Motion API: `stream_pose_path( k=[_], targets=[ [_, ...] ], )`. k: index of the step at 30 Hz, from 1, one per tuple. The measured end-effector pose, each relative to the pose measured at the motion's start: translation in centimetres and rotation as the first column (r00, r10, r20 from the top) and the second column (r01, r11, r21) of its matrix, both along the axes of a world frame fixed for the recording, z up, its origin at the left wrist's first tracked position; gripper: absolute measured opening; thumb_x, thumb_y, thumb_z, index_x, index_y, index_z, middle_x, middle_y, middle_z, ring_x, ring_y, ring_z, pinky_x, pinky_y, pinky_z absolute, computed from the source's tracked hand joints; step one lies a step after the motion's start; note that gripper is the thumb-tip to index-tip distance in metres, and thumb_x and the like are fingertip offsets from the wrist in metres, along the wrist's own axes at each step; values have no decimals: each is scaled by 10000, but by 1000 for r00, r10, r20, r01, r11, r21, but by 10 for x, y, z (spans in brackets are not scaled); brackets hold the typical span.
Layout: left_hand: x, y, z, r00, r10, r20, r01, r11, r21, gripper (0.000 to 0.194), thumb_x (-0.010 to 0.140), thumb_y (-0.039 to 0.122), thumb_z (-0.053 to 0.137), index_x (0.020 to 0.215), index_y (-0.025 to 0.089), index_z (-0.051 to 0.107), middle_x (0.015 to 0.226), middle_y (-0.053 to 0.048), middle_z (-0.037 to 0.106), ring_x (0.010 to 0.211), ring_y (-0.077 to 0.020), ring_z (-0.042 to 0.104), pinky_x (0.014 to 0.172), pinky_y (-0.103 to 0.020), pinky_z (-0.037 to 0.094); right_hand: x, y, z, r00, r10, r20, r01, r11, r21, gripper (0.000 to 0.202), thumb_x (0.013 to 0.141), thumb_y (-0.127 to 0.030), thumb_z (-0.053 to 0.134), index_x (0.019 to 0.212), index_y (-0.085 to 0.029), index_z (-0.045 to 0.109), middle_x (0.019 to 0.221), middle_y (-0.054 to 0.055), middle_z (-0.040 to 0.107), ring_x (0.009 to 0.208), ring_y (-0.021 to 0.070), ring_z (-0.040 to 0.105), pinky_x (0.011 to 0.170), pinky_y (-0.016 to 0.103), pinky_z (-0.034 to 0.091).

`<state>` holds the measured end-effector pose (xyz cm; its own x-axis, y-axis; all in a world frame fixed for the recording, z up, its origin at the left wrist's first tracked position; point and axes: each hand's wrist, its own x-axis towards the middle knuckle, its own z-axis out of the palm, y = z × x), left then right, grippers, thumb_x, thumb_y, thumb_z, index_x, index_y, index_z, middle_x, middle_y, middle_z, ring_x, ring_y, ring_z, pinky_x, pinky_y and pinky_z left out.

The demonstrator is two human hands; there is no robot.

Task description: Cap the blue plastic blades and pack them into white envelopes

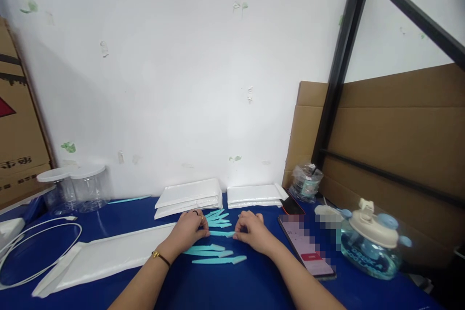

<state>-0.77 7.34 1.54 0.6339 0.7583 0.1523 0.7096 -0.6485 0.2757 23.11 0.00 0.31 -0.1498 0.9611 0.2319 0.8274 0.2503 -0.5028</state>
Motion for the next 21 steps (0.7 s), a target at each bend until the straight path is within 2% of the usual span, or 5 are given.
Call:
stream_pose_path(
  k=[6,9,12,15,21],
  targets=[
    [-13,10,8,978,205,41,-207,977,43,119,736,340,624,809,247,642,895,1,601,910,-190,545,766,-283,353,33,8,2,966,-256,-35,258,964,66,129,735,-331,652,689,-210,654,811,-7,637,826,185,555,777,325,264],
    [-15,7,9,984,165,67,-167,985,35,204,708,384,651,873,264,642,917,5,599,903,-185,550,758,-269,356,36,8,2,956,-289,-54,293,952,88,127,718,-346,660,737,-220,665,847,1,645,840,198,561,779,332,269],
    [-14,-2,12,1000,24,13,-24,998,-61,216,666,437,673,819,283,671,876,20,598,839,-171,555,714,-250,355,24,3,4,978,-200,-65,205,975,81,123,768,-320,607,735,-221,672,852,0,640,812,183,566,798,333,274],
    [-11,-11,14,997,-28,-69,18,989,-145,134,675,401,661,726,278,681,809,35,609,788,-162,552,705,-251,341,5,-4,6,996,-81,-47,82,996,22,140,798,-325,586,751,-238,684,857,-7,632,818,172,563,812,327,272],
    [4,-12,8,997,-76,26,78,993,-88,131,762,340,580,736,253,674,807,28,619,812,-152,555,703,-235,344,-21,-7,2,996,92,-3,-92,995,-26,209,830,-425,572,766,-252,669,801,-26,623,823,161,547,803,318,251]
  ],
)
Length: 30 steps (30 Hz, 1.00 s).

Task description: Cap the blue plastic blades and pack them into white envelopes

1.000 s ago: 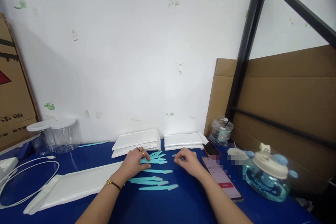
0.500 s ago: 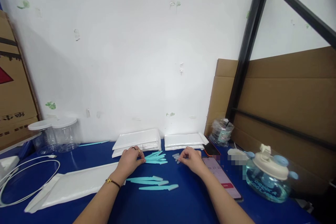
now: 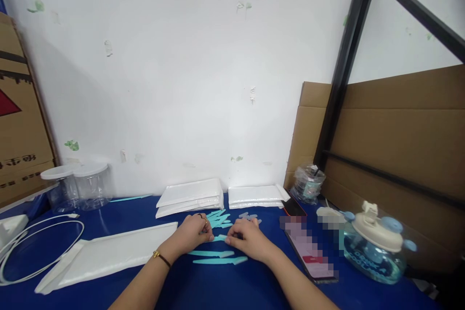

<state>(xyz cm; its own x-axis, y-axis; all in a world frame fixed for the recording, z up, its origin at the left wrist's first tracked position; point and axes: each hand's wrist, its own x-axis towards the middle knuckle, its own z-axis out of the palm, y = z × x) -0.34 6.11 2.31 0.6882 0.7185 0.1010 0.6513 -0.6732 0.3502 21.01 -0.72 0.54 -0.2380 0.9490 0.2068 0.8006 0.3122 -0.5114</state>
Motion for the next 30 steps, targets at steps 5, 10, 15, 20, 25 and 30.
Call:
stream_pose_path(
  k=[5,10,15,20,25,30],
  targets=[
    [2,8,1,994,89,67,-97,989,115,121,776,322,575,751,245,664,861,11,615,891,-174,548,753,-260,343,17,11,-3,996,-92,-15,93,993,67,248,890,-355,484,736,-215,619,789,-25,631,814,154,543,770,309,246],
    [-6,12,5,971,229,74,-237,962,133,133,761,344,594,815,237,653,892,1,611,899,-190,548,743,-274,342,42,16,-3,962,-272,-18,272,957,97,235,873,-382,486,788,-221,635,838,-4,639,837,184,549,767,321,256],
    [-7,-1,9,999,34,19,-34,999,4,216,659,443,696,802,282,674,878,34,593,853,-162,540,756,-253,332,33,4,2,987,-150,-51,154,985,78,176,832,-379,560,789,-236,653,873,-7,617,829,170,551,812,329,264],
    [-3,-8,4,996,-72,-59,69,996,-55,124,696,385,672,713,262,680,801,40,602,838,-151,530,787,-261,307,12,-7,0,998,58,18,-58,998,-3,233,717,-453,693,751,-228,645,814,-29,588,821,157,528,823,322,250],
    [1,-4,2,999,-48,-10,48,998,35,117,756,332,602,742,245,678,852,14,616,876,-164,533,775,-270,312,7,-3,-1,993,97,62,-100,994,46,181,800,-360,632,707,-206,609,766,-35,600,812,148,516,781,304,241],
    [-3,8,3,994,105,9,-105,983,148,119,771,329,588,755,250,676,877,-3,610,922,-195,535,769,-299,310,30,8,2,991,-131,40,126,987,97,204,856,-342,542,720,-198,594,748,-28,615,786,151,525,756,307,242]
  ],
)
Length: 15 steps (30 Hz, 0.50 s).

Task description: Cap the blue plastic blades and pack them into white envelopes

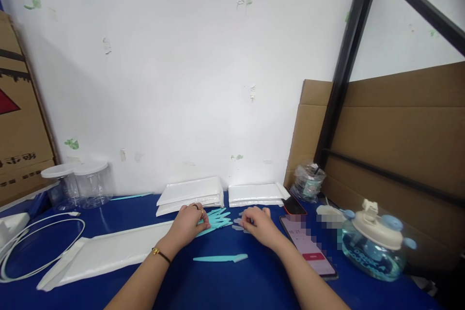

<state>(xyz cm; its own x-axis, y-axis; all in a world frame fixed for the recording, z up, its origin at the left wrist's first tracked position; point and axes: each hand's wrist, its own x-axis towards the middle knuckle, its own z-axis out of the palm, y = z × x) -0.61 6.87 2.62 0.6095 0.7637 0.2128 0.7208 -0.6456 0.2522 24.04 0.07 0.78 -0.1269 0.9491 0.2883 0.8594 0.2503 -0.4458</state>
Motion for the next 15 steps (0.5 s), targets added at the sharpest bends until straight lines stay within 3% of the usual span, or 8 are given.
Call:
stream_pose_path(
  k=[4,9,11,15],
  targets=[
    [-2,-3,0,997,34,65,-33,999,-17,187,736,378,633,876,257,655,929,0,597,919,-190,534,791,-293,324,12,-2,2,994,-103,-28,103,995,12,158,808,-368,587,783,-215,619,827,-8,614,812,174,535,784,332,256],
    [5,-30,7,980,-196,17,194,949,-249,292,596,494,731,784,277,679,830,37,592,798,-156,536,760,-256,338,2,-19,8,985,165,-45,-170,974,-151,282,646,-481,734,770,-239,661,867,-23,583,843,174,525,840,331,268],
    [10,-38,8,975,-222,-26,205,934,-292,234,586,452,746,721,272,684,762,45,592,760,-148,531,744,-252,333,-4,-23,9,967,252,-27,-251,941,-227,304,582,-462,784,749,-234,672,837,-34,568,821,160,522,866,329,257],
    [13,-38,8,980,-191,-64,167,948,-271,127,653,379,697,677,255,678,688,45,593,720,-137,526,724,-250,325,-6,-22,8,959,280,-41,-281,923,-262,208,629,-379,777,710,-220,670,820,-41,560,823,149,517,862,315,260]
  ],
)
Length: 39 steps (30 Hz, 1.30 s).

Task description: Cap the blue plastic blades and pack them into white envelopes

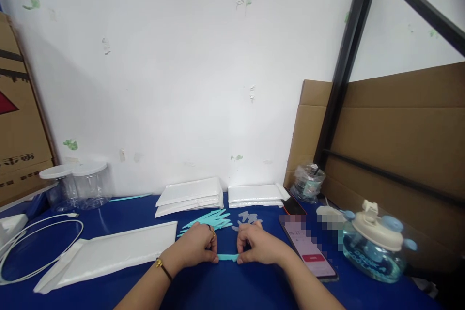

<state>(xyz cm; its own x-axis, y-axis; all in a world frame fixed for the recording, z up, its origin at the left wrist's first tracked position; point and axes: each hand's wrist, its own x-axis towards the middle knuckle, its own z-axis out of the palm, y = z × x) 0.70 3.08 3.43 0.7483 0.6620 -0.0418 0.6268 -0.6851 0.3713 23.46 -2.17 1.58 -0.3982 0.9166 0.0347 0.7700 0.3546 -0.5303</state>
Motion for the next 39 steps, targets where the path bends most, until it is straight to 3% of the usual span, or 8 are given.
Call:
stream_pose_path(
  k=[5,8,12,17,22,26,31,39],
  targets=[
    [-16,20,0,995,95,2,-95,989,117,150,692,389,646,720,244,672,784,15,615,780,-161,546,731,-261,345,22,9,-2,976,-216,-14,217,973,80,167,657,-332,755,679,-206,647,816,-26,589,832,174,533,835,331,277],
    [-23,29,-4,980,179,91,-194,963,187,295,692,430,637,927,252,643,973,-21,609,936,-208,536,801,-285,377,33,13,-4,941,-337,-32,338,928,159,217,666,-355,736,829,-238,652,937,-1,604,927,213,531,851,352,289],
    [-21,32,-15,975,123,184,-164,961,224,643,690,529,630,1251,253,478,1293,-77,476,1202,-263,402,996,-360,320,34,15,-6,952,-307,-16,302,924,234,522,717,-470,666,1198,-317,531,1243,41,519,1173,261,420,943,385,273],
    [-18,32,-31,983,150,106,-165,974,154,920,629,671,616,1384,230,331,1407,-125,369,1283,-315,320,1050,-432,271,26,17,-13,975,-211,67,199,967,162,764,690,-613,628,1358,-355,362,1439,53,347,1310,295,277,1047,460,184],
    [-18,30,-38,989,139,59,-147,975,166,739,783,634,463,1391,238,326,1383,-121,399,1282,-294,324,1050,-433,261,21,21,-20,987,-121,110,110,989,98,574,855,-575,431,1382,-379,313,1503,14,238,1378,275,154,1083,502,120],
    [-19,22,-29,990,113,83,-126,976,176,722,785,549,523,1403,263,282,1415,-99,343,1299,-279,281,1054,-410,245,21,20,-21,990,-78,116,64,991,121,454,927,-492,321,1366,-379,347,1496,-8,256,1384,235,155,1099,475,101],
    [-18,12,-9,981,92,171,-139,947,289,343,718,365,661,1047,306,584,1145,-17,519,1108,-225,437,937,-350,323,14,19,-19,966,-255,42,229,922,312,235,881,-419,474,1032,-303,612,1399,-3,407,1367,229,177,1066,454,146],
    [-14,16,-13,993,85,86,-106,954,281,72,745,298,649,791,248,672,935,-19,576,975,-207,496,802,-319,328,0,23,-21,963,-264,62,228,912,342,45,806,-300,612,811,-255,616,1152,8,550,1156,205,424,951,402,244]
  ],
)
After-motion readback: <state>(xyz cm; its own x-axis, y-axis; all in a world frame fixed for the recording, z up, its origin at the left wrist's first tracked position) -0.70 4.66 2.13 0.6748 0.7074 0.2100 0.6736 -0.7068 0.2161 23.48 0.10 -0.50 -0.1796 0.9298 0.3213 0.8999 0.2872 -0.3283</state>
